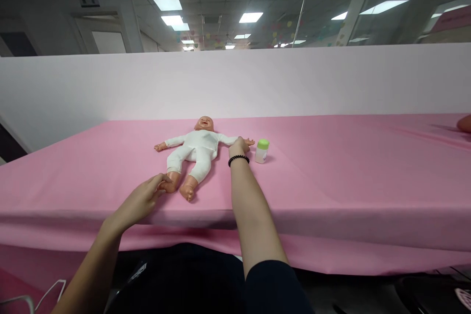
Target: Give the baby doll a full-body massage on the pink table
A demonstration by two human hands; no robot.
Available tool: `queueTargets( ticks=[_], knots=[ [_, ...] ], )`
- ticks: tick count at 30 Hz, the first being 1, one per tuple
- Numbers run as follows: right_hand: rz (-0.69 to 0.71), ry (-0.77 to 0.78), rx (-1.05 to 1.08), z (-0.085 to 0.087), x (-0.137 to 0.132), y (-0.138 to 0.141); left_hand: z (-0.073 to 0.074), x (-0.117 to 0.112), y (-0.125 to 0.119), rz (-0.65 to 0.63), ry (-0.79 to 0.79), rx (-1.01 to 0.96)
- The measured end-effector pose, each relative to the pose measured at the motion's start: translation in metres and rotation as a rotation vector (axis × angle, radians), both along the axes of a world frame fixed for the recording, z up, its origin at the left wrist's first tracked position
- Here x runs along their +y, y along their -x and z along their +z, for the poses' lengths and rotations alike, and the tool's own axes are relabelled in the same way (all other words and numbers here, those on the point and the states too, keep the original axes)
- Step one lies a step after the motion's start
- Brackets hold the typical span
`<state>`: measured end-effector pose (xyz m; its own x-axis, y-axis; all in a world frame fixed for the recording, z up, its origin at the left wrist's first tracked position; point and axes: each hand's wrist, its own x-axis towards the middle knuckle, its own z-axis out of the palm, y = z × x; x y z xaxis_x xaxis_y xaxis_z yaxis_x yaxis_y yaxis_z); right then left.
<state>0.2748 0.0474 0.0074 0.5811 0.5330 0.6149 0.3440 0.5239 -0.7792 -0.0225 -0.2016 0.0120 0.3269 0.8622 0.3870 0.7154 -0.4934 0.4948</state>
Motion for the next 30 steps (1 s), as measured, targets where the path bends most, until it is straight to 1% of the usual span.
queueTargets(
  ticks=[4, 6, 9, 11, 14, 17, 19, 21, 23, 25, 27, 30],
  knots=[
    [0.003, 0.044, 0.084, 0.005, 0.007, 0.0, 0.005, 0.002, -0.003, -0.002, -0.02, -0.006],
    [0.001, 0.058, 0.125, 0.009, 0.011, 0.005, 0.009, 0.008, -0.007, 0.0, -0.046, -0.034],
    [0.009, 0.083, 0.177, 0.014, 0.011, 0.017, 0.014, 0.026, -0.014, 0.007, -0.147, -0.081],
    [0.053, 0.087, 0.149, 0.016, 0.006, 0.028, 0.017, 0.043, -0.019, 0.018, -0.21, -0.087],
    [0.162, 0.044, -0.053, 0.014, -0.002, 0.039, 0.025, 0.071, -0.029, 0.038, -0.25, -0.045],
    [0.182, 0.032, -0.353, 0.01, -0.006, 0.043, 0.036, 0.09, -0.039, 0.026, -0.258, 0.014],
    [0.173, 0.053, -0.592, 0.007, -0.006, 0.041, 0.044, 0.097, -0.045, 0.01, -0.254, 0.057],
    [0.203, 0.065, -0.814, 0.005, -0.006, 0.038, 0.05, 0.1, -0.05, 0.02, -0.248, 0.113],
    [0.235, 0.071, -0.938, 0.004, -0.006, 0.037, 0.053, 0.102, -0.053, 0.038, -0.243, 0.154],
    [0.239, 0.07, -0.954, 0.005, -0.007, 0.036, 0.053, 0.102, -0.053, 0.037, -0.24, 0.153],
    [0.22, 0.064, -0.887, 0.006, -0.007, 0.036, 0.05, 0.101, -0.051, 0.014, -0.239, 0.109],
    [0.203, 0.036, -0.629, 0.008, -0.007, 0.037, 0.044, 0.091, -0.041, -0.018, -0.239, 0.004]
  ],
)
